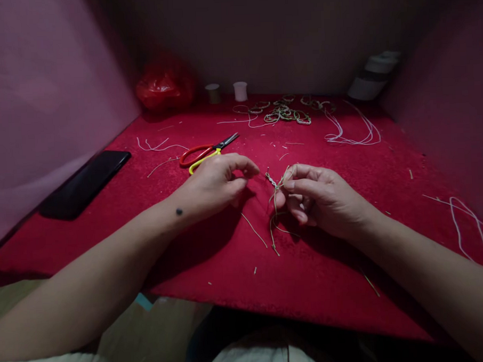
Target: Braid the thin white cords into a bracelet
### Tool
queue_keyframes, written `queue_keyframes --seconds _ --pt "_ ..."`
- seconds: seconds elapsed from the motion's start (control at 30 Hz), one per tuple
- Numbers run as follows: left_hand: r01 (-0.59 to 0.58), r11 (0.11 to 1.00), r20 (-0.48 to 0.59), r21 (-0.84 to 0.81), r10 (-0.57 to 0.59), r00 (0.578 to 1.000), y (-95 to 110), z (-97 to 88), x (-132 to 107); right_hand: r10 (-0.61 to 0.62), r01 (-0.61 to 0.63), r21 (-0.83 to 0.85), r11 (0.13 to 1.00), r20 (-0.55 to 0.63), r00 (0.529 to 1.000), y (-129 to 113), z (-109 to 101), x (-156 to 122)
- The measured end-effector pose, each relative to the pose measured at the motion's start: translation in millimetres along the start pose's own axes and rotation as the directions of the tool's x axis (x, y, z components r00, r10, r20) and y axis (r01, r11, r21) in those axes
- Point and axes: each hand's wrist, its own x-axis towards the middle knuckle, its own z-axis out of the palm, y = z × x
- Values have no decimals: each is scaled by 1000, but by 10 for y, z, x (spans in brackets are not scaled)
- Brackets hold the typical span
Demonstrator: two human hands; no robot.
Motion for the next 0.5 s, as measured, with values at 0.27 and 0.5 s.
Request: queue_keyframes --seconds 0.27,0.5 --pt "221 807 377 -548 3 926 13 142 -44 32 -32 -33 999 6 999 10 16 -6" --pt "220 811 417 -542 32 908 -70 165 -9 67 -68 -74 995 -16 998 0 29 4"
